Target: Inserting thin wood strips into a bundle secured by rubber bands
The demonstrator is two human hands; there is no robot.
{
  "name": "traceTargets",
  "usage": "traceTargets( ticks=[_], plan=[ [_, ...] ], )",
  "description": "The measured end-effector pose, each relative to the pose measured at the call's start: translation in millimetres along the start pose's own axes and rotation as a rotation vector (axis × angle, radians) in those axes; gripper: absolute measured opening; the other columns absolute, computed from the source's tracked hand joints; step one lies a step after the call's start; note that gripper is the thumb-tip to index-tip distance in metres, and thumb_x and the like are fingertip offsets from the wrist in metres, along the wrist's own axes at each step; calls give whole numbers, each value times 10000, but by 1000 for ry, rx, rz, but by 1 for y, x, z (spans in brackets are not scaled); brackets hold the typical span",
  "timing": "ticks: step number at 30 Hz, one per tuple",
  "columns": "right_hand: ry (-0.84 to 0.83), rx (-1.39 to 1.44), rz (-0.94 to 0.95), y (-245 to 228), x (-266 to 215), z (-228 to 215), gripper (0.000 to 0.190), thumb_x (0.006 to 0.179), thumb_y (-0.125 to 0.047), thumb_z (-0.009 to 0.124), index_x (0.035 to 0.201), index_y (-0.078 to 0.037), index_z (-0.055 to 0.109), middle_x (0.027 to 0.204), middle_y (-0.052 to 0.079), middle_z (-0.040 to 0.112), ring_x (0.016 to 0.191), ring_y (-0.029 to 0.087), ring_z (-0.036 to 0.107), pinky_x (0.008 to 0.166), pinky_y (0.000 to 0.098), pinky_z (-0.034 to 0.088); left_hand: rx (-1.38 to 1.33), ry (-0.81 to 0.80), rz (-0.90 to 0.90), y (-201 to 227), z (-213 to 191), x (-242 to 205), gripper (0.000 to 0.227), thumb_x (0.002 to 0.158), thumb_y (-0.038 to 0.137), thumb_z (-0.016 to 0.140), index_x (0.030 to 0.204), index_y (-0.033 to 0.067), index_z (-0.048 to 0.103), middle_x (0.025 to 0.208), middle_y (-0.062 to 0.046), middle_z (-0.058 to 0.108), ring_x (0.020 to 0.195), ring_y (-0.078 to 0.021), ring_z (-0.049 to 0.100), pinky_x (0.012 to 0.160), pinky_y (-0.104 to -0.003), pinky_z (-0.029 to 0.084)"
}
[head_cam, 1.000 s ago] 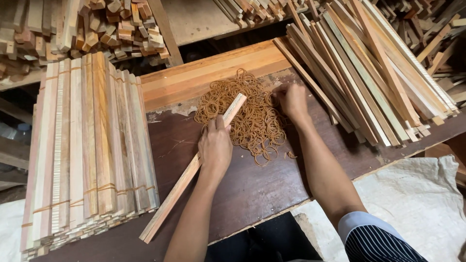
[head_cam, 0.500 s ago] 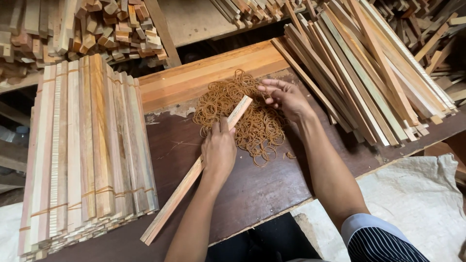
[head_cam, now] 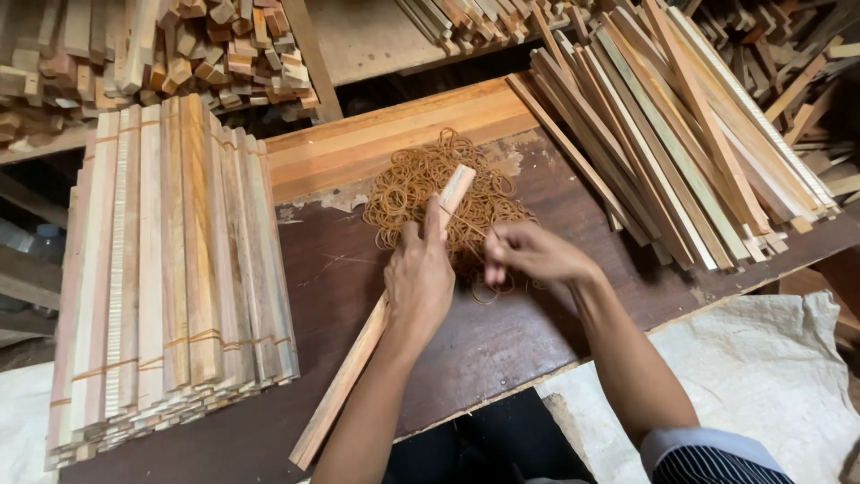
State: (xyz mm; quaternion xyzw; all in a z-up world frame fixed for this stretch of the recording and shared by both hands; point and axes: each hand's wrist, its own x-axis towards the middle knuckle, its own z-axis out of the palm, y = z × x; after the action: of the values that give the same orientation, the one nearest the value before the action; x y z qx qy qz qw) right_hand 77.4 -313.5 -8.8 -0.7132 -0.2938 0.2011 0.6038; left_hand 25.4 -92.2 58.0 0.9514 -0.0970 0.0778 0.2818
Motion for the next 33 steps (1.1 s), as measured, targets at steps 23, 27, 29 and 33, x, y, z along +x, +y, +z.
traceTargets(
  ticks=[23, 27, 29, 33],
  plan=[
    [-48, 316, 343, 5, -9, -47, 229, 858, -139, 753, 965, 60, 790, 573, 126, 717, 414, 124, 658, 412, 222, 527, 148, -250, 441, 20, 38, -50, 496, 1031, 230, 433, 1511, 115, 381, 995, -137, 583, 732, -417, 721, 597, -514, 597],
    [-109, 250, 390, 11, -9, -50, 225, 874, -159, 767, 815, 58, 777, 471, 95, 631, 373, 117, 616, 384, 235, 509, 178, -245, 493, 30, 19, -56, 476, 1008, 174, 462, 1476, 89, 445, 998, -149, 600, 758, -404, 726, 614, -499, 601],
    [-179, 241, 395, 50, -8, -48, 249, 924, -192, 733, 806, 25, 774, 532, 48, 643, 416, 78, 573, 399, 215, 476, 145, -256, 524, 42, 13, -58, 468, 1003, 157, 448, 1468, 107, 460, 1037, -162, 604, 770, -404, 725, 610, -501, 603],
    [-5, 607, 390, -30, -15, 9, 392, 1059, -301, 583, 893, 14, 746, 656, 61, 686, 475, 98, 597, 484, 228, 554, 18, -265, 464, 44, 20, -56, 491, 1024, 123, 422, 1514, 146, 448, 1089, -187, 596, 740, -367, 716, 618, -502, 597]
  ],
)
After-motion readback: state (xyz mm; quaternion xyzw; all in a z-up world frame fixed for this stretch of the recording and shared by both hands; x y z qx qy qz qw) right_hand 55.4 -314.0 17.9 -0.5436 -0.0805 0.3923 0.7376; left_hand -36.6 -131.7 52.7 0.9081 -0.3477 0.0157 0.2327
